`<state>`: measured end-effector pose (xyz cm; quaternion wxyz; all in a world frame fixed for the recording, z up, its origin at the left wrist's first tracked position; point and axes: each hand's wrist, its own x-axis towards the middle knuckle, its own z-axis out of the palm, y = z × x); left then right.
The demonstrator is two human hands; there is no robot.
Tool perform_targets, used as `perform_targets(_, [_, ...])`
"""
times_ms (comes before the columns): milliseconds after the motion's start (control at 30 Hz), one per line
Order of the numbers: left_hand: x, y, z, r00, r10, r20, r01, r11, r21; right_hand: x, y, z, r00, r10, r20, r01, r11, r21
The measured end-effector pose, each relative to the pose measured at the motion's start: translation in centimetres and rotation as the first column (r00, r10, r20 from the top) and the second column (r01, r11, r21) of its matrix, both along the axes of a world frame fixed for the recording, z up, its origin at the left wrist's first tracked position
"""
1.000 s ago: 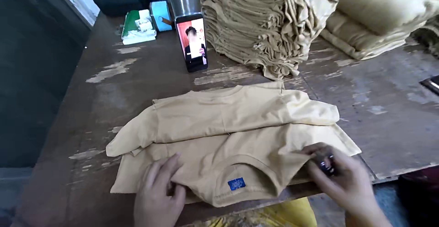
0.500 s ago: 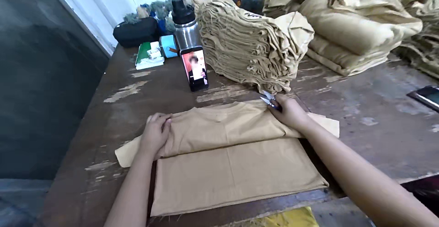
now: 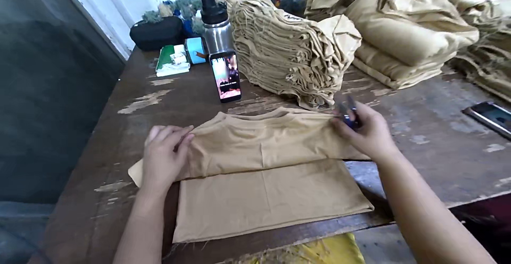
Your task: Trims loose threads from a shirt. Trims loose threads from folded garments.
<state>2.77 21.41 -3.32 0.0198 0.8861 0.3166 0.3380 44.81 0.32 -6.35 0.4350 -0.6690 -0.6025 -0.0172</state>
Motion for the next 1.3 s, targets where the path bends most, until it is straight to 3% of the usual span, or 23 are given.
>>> perform_targets(100, [-3.8, -4.5, 1.7, 0.999, -0.045, 0.028, 0.047, 0.997, -0.062, -1.5, -5.3, -0.1, 0.989, 0.094, -0.114, -0.084, 0.992, 0.093])
perform_targets(200, [-7.6, -9.4, 0.3, 0.995, -0.085, -0.051, 0.073, 0.977, -0.2, -3.4, -9.8, -1.3, 0.954, 0.225, -0.197, -0.213, 0.974, 0.083])
perform_targets(300, [-8.7, -13.1, -2.8, 0.987, -0.089, -0.131, 0.043, 0.947, -0.317, -5.1, -12.7, -3.5, 0.947, 0.26, -0.187, -0.265, 0.964, -0.004])
perform_targets(400, [-8.8, -14.3, -5.1, 0.994, -0.058, -0.098, 0.019, 0.933, -0.361, -6.2, -13.8, -5.8, 0.965, 0.222, -0.137, -0.236, 0.967, -0.098])
perform_targets(633, [-8.9, -13.0, -3.2, 0.97, -0.086, -0.227, -0.004, 0.93, -0.368, -5.9, -14.2, -5.7, 0.974, 0.191, -0.119, -0.208, 0.966, -0.152])
perform_targets(733, [-10.0, -12.9, -2.7, 0.981, -0.016, -0.194, -0.066, 0.91, -0.409, -5.2, -15.3, -5.2, 0.985, 0.052, -0.166, -0.078, 0.985, -0.156])
perform_targets(800, [-11.0, -13.5, -2.0, 0.96, 0.171, -0.223, -0.256, 0.86, -0.442, -4.6, -16.5, -4.8, 0.963, -0.196, -0.188, 0.154, 0.964, -0.216])
perform_targets(900, [-10.9, -14.1, -0.9, 0.863, 0.407, -0.3, -0.503, 0.628, -0.594, -3.5, -17.1, -4.5, 0.823, -0.448, -0.35, 0.327, 0.876, -0.354])
perform_targets(1000, [-8.7, -13.7, -1.8, 0.811, 0.569, -0.135, -0.487, 0.529, -0.695, -3.7, -15.1, -3.9, 0.606, -0.399, -0.688, 0.279, 0.917, -0.285])
perform_targets(1067, [-7.5, -12.6, -3.0, 0.762, 0.643, 0.072, -0.371, 0.526, -0.766, -4.1, -13.0, -4.2, 0.527, -0.388, -0.756, 0.334, 0.912, -0.236])
perform_targets(1167, [-7.0, -11.2, -3.7, 0.685, 0.614, 0.392, -0.108, 0.618, -0.779, -3.9, -10.6, -4.6, 0.528, -0.32, -0.786, 0.366, 0.922, -0.13])
perform_targets(1233, [-6.9, -10.6, -2.2, 0.634, 0.538, 0.556, 0.092, 0.661, -0.745, -3.7, -9.3, -3.7, 0.52, -0.178, -0.836, 0.325, 0.946, 0.001])
perform_targets(1300, [-6.5, -9.6, -0.2, 0.616, 0.462, 0.638, 0.186, 0.702, -0.688, -2.9, -8.3, -1.7, 0.534, -0.082, -0.842, 0.303, 0.948, 0.1])
